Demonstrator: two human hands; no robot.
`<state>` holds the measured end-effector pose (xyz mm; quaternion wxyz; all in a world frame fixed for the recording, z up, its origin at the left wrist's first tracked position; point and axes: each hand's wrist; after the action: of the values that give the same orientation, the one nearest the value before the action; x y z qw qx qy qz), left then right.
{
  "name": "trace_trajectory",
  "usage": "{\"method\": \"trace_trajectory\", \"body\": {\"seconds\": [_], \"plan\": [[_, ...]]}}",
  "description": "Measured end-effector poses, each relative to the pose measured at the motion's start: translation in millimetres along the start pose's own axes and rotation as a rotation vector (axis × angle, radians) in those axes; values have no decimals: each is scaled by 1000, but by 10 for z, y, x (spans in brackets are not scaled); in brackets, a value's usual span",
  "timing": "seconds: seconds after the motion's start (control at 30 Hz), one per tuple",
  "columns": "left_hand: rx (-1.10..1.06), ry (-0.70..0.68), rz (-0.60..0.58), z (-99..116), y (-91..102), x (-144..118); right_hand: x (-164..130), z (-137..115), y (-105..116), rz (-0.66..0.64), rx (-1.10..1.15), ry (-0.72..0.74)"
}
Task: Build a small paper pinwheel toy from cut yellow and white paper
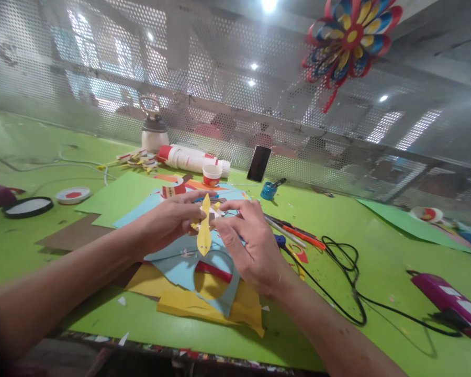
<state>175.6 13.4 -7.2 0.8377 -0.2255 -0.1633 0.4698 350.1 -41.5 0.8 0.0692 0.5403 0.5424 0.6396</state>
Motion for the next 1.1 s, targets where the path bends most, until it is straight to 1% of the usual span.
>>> {"method": "trace_trajectory", "body": {"seconds": [0.17, 0.27, 0.37, 0.57, 0.67, 0.77, 0.87, 0.93, 1.0, 1.03, 1.07, 1.1], "plan": [[-92, 49, 18, 29, 12, 5, -11, -25, 25, 22, -31, 24], [-207, 92, -35, 51, 15, 5, -22, -52, 30, 47, -60, 55], [-292, 97, -95, 75, 12, -6, -38, -67, 27, 90, -130, 120], [-354, 125, -77, 113, -18, -46, -70, -44, 11, 143, -224, 223], [-362, 134, -95, 126, -26, -59, -96, -34, -16, 164, -243, 240], [-339, 119, -90, 135, -8, -51, -123, -49, -39, 171, -229, 230], [-294, 92, -86, 131, 31, -27, -126, -91, -40, 209, -162, 172], [-251, 85, -76, 118, 49, -15, -101, -114, -33, 277, -102, 93], [-188, 75, -58, 100, 49, -13, -55, -111, -31, 342, -37, -30], [-150, 71, -51, 91, 41, -16, -29, -95, -33, 352, 1, -108], [-110, 69, -47, 83, 29, -22, -4, -71, -37, 335, 51, -197], [-72, 72, -45, 77, 14, -29, 18, -39, -42, 289, 114, -288]]}}
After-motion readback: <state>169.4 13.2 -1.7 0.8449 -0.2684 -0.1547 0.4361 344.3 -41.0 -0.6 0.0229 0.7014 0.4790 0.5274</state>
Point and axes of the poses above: each hand's wrist, its own x-axis towards the middle knuckle, its own y-axis out of the back of the hand, z = x × y, and after that the axes turned 15 degrees about -x, right-handed
